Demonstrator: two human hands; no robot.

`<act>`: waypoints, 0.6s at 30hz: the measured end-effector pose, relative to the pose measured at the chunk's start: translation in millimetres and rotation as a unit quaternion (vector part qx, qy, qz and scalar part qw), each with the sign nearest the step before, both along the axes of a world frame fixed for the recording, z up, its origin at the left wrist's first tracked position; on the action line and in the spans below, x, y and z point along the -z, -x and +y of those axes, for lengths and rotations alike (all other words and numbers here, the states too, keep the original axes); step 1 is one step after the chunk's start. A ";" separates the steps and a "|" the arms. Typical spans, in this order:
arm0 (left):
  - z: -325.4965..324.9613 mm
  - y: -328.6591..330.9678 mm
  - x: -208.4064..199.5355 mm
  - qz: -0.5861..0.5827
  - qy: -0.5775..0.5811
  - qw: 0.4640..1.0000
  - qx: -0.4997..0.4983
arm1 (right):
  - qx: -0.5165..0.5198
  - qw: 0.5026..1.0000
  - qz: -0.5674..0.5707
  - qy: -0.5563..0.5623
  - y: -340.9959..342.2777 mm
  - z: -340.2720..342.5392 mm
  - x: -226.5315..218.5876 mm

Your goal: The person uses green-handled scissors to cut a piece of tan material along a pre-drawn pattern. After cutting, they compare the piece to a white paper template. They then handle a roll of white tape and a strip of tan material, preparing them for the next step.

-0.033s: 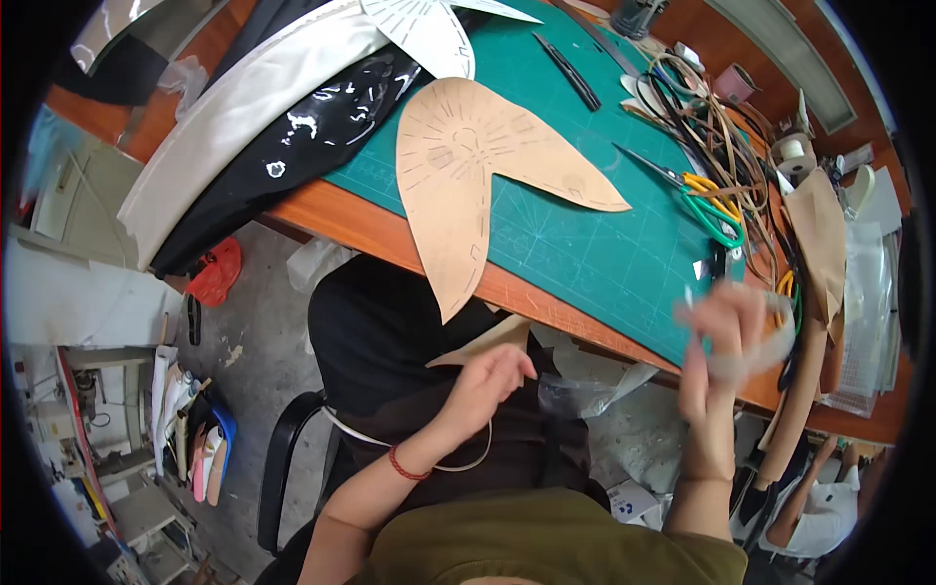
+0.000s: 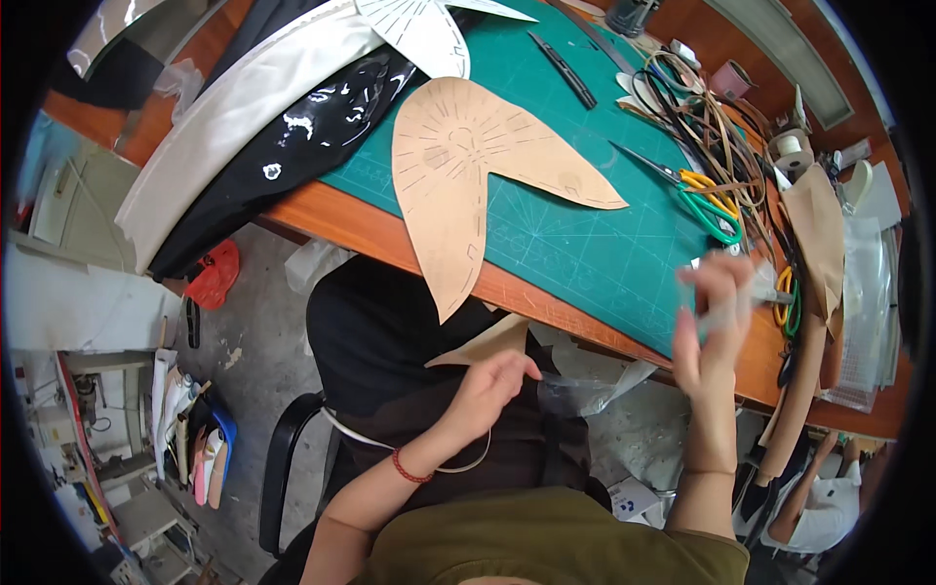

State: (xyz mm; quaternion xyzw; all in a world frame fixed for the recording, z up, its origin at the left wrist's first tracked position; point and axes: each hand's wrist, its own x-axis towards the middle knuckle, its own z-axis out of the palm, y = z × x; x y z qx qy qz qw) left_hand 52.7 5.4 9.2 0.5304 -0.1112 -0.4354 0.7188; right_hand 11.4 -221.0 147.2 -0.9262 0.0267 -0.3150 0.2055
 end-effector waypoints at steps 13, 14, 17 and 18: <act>7.5 -13.9 150.9 -0.164 -0.123 0.978 0.033 | -0.190 0.964 0.182 0.035 57.0 24.1 49.4; 6.8 -14.8 141.1 -0.177 -0.140 0.973 0.046 | -0.128 0.962 0.234 0.051 69.2 18.9 73.6; 7.2 -10.2 152.5 -0.195 -0.157 0.967 0.036 | 0.079 0.929 0.351 0.090 121.1 -12.5 146.1; 8.6 -10.3 154.5 -0.200 -0.170 0.964 0.035 | 0.116 0.937 0.319 0.080 124.2 -17.8 152.3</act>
